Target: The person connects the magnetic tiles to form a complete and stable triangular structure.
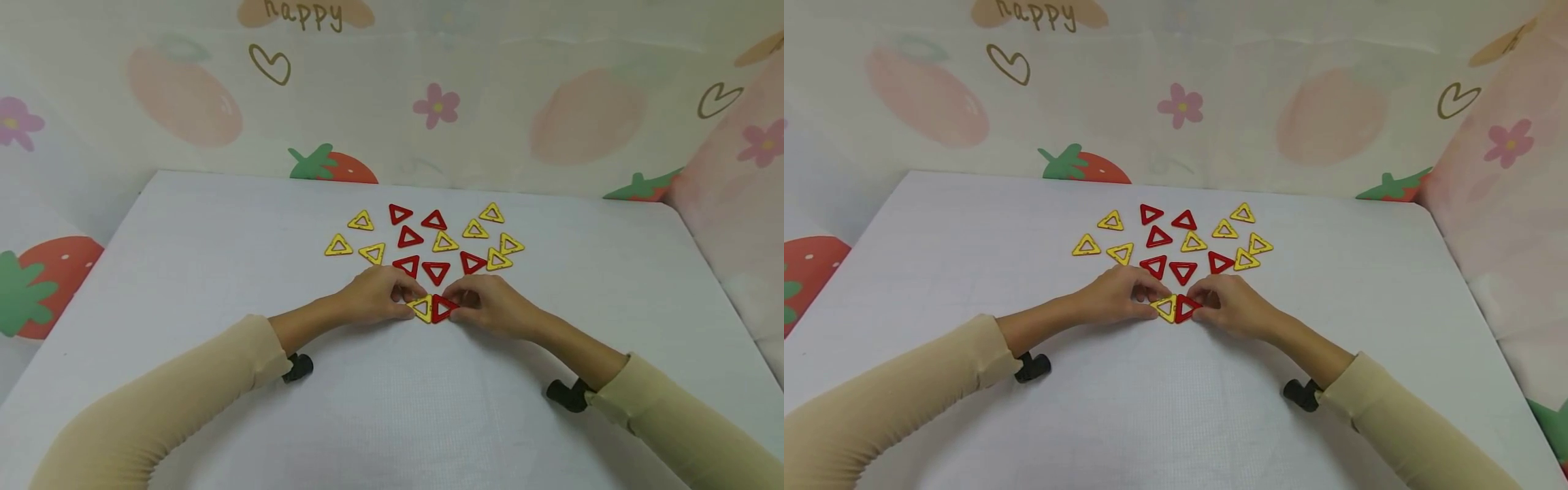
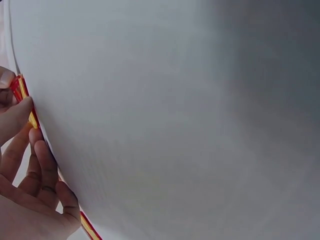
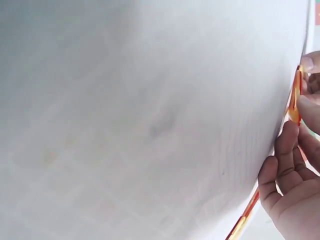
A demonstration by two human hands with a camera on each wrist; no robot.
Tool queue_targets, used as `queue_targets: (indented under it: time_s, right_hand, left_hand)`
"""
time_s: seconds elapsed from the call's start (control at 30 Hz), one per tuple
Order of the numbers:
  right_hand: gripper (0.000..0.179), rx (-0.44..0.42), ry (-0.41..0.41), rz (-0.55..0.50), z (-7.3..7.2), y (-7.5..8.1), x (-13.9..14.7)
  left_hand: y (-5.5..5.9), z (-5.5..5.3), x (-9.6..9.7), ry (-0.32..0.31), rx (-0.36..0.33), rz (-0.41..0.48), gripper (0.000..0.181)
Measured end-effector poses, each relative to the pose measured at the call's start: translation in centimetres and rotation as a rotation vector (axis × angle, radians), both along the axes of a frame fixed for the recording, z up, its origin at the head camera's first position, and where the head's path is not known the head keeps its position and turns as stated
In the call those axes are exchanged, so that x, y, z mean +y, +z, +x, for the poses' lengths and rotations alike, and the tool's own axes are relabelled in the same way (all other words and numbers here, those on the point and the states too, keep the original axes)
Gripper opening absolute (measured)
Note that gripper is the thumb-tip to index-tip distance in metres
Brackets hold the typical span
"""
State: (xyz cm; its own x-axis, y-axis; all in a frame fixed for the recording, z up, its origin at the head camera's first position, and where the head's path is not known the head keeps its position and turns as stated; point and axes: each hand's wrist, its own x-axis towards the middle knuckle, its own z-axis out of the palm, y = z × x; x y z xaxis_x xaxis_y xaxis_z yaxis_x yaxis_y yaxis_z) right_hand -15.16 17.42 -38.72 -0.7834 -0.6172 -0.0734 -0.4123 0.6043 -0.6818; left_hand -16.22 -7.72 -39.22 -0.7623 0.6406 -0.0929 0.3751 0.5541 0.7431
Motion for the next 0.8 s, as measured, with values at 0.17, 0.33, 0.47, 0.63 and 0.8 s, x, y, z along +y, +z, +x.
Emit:
queue_targets:
  time_s: [0.17,0.33,0.47,0.63,0.8]
  right_hand:
    - [0.031,-0.008,-0.013,-0.018,0.0,0.1,0.0]
    - [0.031,-0.056,-0.026,-0.048,-0.2,0.0,-0.1]
    - [0.033,-0.092,-0.037,-0.073,-0.2,0.1,-0.3]
    - [0.037,-0.104,-0.039,-0.097,0.0,0.1,-0.6]
    - [0.038,-0.1,-0.036,-0.101,0.1,0.0,-1.1]
  left_hand:
    - [-0.2,-0.1,0.0,-0.002,0.011,-0.009,0.031]
    - [-0.4,-0.2,0.0,-0.003,0.012,-0.015,0.031]
    - [-0.3,-0.1,0.0,-0.005,0.015,-0.015,0.031]
    - [-0.1,0.0,0.0,-0.01,0.017,-0.007,0.032]
    - [0.0,0.0,0.0,-0.009,0.009,-0.006,0.031]
